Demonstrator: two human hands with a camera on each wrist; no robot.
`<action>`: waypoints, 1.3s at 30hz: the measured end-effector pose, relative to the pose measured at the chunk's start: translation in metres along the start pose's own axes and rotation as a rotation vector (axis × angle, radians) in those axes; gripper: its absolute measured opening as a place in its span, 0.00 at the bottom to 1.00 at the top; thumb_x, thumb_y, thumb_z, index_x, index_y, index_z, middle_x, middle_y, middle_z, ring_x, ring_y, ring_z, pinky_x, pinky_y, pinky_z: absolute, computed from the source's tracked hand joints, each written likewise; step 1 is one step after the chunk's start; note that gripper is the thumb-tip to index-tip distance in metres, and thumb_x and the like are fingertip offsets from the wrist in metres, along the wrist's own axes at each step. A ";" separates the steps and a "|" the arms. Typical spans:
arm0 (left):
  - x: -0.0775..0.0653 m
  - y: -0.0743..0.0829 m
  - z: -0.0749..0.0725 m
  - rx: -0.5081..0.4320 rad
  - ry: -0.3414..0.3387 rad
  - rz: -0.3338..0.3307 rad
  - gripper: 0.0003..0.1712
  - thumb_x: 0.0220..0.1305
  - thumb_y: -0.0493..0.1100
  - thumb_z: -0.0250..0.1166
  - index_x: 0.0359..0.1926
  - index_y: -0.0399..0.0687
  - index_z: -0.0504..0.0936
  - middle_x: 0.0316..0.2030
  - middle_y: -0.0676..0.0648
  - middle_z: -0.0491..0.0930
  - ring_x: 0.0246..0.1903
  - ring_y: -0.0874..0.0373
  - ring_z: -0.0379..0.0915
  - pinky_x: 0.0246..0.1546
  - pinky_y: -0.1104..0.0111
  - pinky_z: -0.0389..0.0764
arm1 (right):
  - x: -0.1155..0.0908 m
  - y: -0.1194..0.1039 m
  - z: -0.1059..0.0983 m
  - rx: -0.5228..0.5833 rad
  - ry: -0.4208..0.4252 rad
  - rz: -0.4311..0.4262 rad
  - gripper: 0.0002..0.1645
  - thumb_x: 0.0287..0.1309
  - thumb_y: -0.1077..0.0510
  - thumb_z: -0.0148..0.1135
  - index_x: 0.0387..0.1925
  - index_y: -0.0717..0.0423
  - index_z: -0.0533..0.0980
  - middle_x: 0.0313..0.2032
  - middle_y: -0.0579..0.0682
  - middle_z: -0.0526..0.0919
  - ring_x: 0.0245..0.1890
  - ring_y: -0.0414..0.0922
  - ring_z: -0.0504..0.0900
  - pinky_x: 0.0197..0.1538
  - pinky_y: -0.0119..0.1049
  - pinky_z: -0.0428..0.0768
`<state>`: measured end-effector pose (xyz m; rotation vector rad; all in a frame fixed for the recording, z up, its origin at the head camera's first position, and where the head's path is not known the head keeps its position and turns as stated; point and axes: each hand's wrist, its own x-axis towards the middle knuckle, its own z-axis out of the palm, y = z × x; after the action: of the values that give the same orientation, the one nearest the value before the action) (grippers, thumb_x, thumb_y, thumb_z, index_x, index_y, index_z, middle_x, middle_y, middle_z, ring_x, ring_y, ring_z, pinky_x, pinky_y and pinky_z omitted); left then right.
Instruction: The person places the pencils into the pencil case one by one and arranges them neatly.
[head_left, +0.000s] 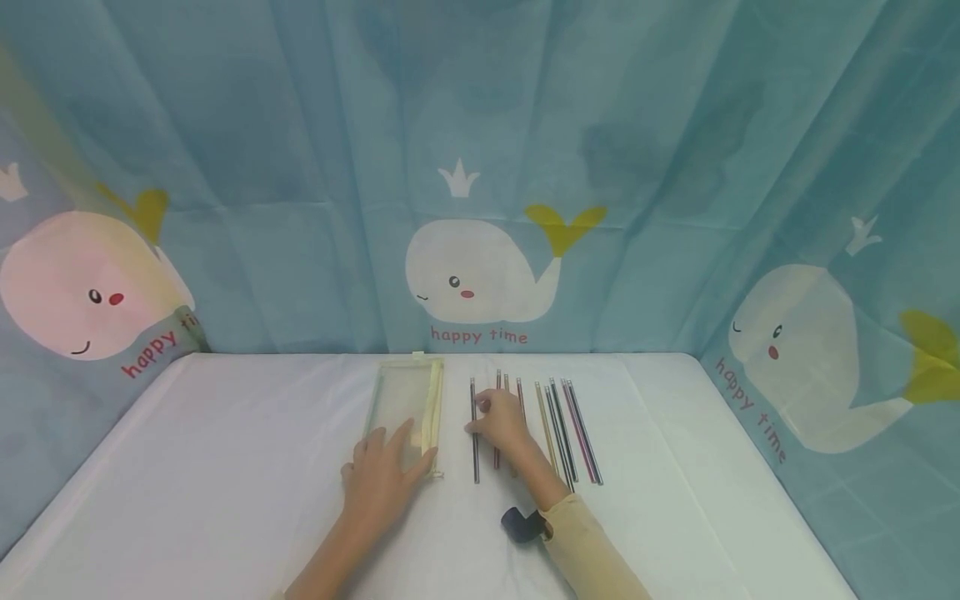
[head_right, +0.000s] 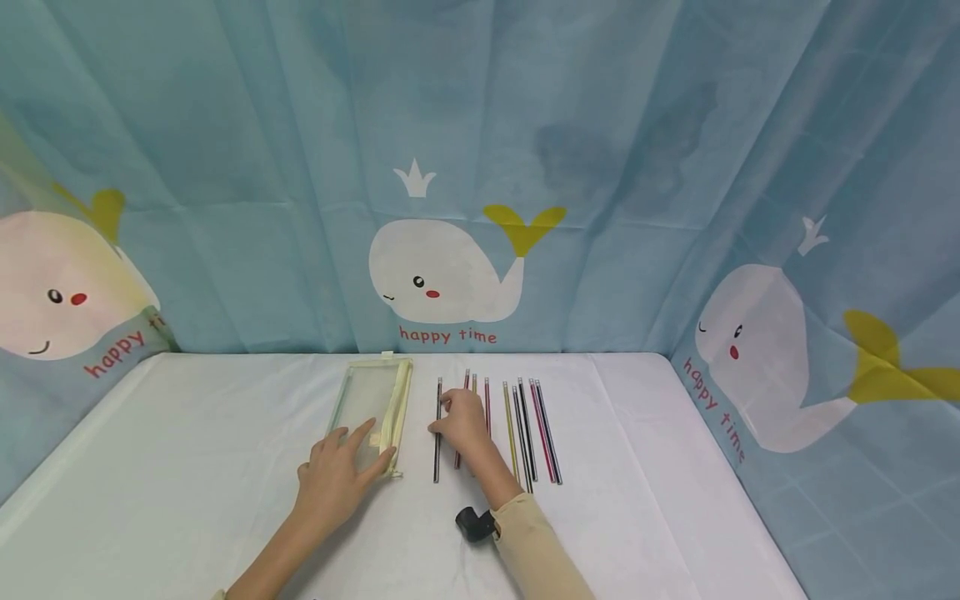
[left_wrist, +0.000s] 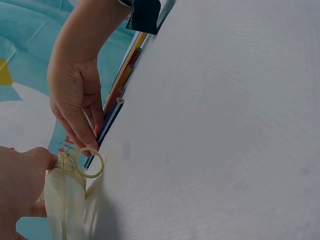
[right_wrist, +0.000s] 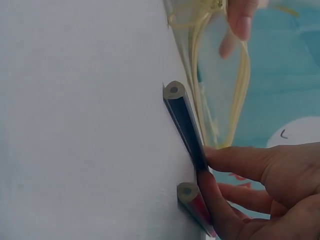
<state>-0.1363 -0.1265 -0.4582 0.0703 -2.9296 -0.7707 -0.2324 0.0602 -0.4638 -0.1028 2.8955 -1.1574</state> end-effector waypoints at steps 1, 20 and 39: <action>0.000 0.000 0.000 0.000 0.000 -0.001 0.39 0.73 0.65 0.63 0.74 0.46 0.74 0.66 0.29 0.72 0.66 0.26 0.66 0.52 0.32 0.72 | 0.000 0.000 0.000 0.004 -0.004 0.003 0.31 0.51 0.59 0.82 0.57 0.62 0.82 0.48 0.58 0.88 0.49 0.54 0.87 0.53 0.48 0.85; -0.001 0.001 -0.001 0.003 0.002 -0.008 0.39 0.73 0.64 0.64 0.74 0.47 0.74 0.65 0.29 0.72 0.65 0.27 0.67 0.51 0.33 0.73 | 0.003 -0.001 -0.010 0.095 -0.071 0.038 0.26 0.58 0.62 0.75 0.58 0.65 0.81 0.37 0.53 0.86 0.36 0.46 0.85 0.41 0.40 0.86; 0.000 0.001 -0.002 0.012 -0.002 -0.012 0.38 0.73 0.64 0.64 0.74 0.47 0.75 0.65 0.29 0.72 0.65 0.27 0.68 0.50 0.34 0.73 | 0.003 0.001 -0.016 0.214 -0.105 0.025 0.25 0.61 0.62 0.70 0.59 0.65 0.81 0.41 0.58 0.90 0.39 0.48 0.90 0.44 0.41 0.88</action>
<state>-0.1364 -0.1267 -0.4563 0.0887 -2.9386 -0.7549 -0.2358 0.0712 -0.4528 -0.1187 2.6562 -1.4027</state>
